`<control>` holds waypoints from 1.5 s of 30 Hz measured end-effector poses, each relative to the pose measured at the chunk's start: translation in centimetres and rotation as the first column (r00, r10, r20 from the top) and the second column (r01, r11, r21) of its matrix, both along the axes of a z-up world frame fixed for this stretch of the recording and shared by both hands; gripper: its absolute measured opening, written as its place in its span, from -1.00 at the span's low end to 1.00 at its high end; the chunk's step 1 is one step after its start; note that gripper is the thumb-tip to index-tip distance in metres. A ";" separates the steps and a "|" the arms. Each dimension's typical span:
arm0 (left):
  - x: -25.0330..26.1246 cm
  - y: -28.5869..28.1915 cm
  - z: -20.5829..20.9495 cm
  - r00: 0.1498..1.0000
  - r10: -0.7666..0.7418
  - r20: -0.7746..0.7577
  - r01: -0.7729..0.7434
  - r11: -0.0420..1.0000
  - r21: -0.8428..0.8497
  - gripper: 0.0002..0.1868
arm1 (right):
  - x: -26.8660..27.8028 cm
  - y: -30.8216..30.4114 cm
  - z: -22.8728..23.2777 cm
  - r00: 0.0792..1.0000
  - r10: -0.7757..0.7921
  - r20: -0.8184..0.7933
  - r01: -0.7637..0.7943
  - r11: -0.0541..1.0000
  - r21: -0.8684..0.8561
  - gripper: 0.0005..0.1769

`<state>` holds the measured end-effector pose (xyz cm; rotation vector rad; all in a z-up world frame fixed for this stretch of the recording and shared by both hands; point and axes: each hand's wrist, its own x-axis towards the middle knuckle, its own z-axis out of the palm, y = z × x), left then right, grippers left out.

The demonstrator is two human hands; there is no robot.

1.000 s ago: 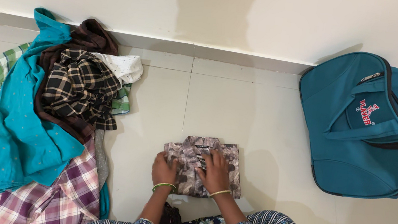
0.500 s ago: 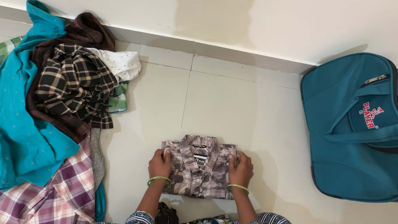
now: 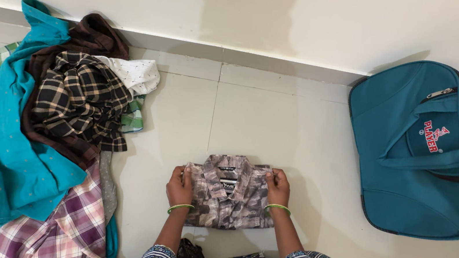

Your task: The person folds a patterned shirt on the floor by smoothing it out, folding the sides and sleeves inward, and then folding it into a compact square before placing it into a blue bag.

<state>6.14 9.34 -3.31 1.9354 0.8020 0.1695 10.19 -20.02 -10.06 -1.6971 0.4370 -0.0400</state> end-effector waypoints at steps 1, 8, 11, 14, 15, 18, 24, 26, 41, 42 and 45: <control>0.1 0.1 -0.1 0.999 -0.012 -0.041 0.013 0.999 0.035 -0.72 | 0.4 0.2 -0.1 1.000 -0.007 -0.013 0.006 0.999 -0.031 -0.84; 0.4 0.5 -1.6 0.979 -0.072 -0.190 0.114 0.968 0.222 -0.73 | 0.6 1.4 0.6 0.977 -0.045 -0.209 -0.103 0.759 -0.643 -0.80; 0.9 0.7 -1.4 0.960 -0.100 -0.262 0.165 0.956 0.241 -0.74 | 0.3 1.8 1.7 0.953 -0.043 -0.299 -0.215 0.597 -0.773 -0.77; 1.4 1.5 -1.0 0.937 -0.102 -0.334 0.178 0.962 0.207 -0.73 | 0.4 1.8 2.6 0.947 -0.022 -0.319 -0.254 0.557 -0.791 -0.74; 1.4 2.2 -0.8 0.959 -0.075 -0.272 0.137 0.967 0.216 -0.76 | 0.6 1.5 3.0 0.945 -0.032 -0.325 -0.248 0.580 -0.776 -0.73; 1.3 3.7 0.1 0.992 0.018 -0.122 0.012 0.970 0.244 -0.79 | 0.5 0.7 4.4 0.966 -0.051 -0.253 -0.152 0.680 -0.717 -0.71; 0.2 1.5 1.3 0.983 -0.033 -0.180 0.061 0.987 0.151 -0.83 | -2.2 2.2 5.6 0.954 0.299 -0.034 -0.190 0.511 -0.838 -0.77; -0.7 -1.2 0.4 0.940 -0.277 -0.198 0.321 0.914 0.246 -0.83 | -3.3 3.9 5.6 0.890 0.450 -0.073 -0.277 0.405 -0.871 -0.67; -2.0 1.7 1.6 0.712 -0.299 -0.635 0.650 0.621 0.438 -0.29 | -2.2 1.5 7.8 0.774 0.246 -0.584 -0.632 0.242 -0.736 -0.09; -2.3 1.7 1.7 0.723 -0.252 -0.644 0.617 0.654 0.437 -0.29 | -2.6 1.3 7.4 0.797 0.230 -0.558 -0.603 0.243 -0.760 -0.08; -3.1 -0.2 0.7 0.803 -0.329 -0.496 0.558 0.708 0.433 -0.38 | -3.4 1.9 7.3 0.807 0.315 -0.500 -0.581 0.269 -0.768 -0.03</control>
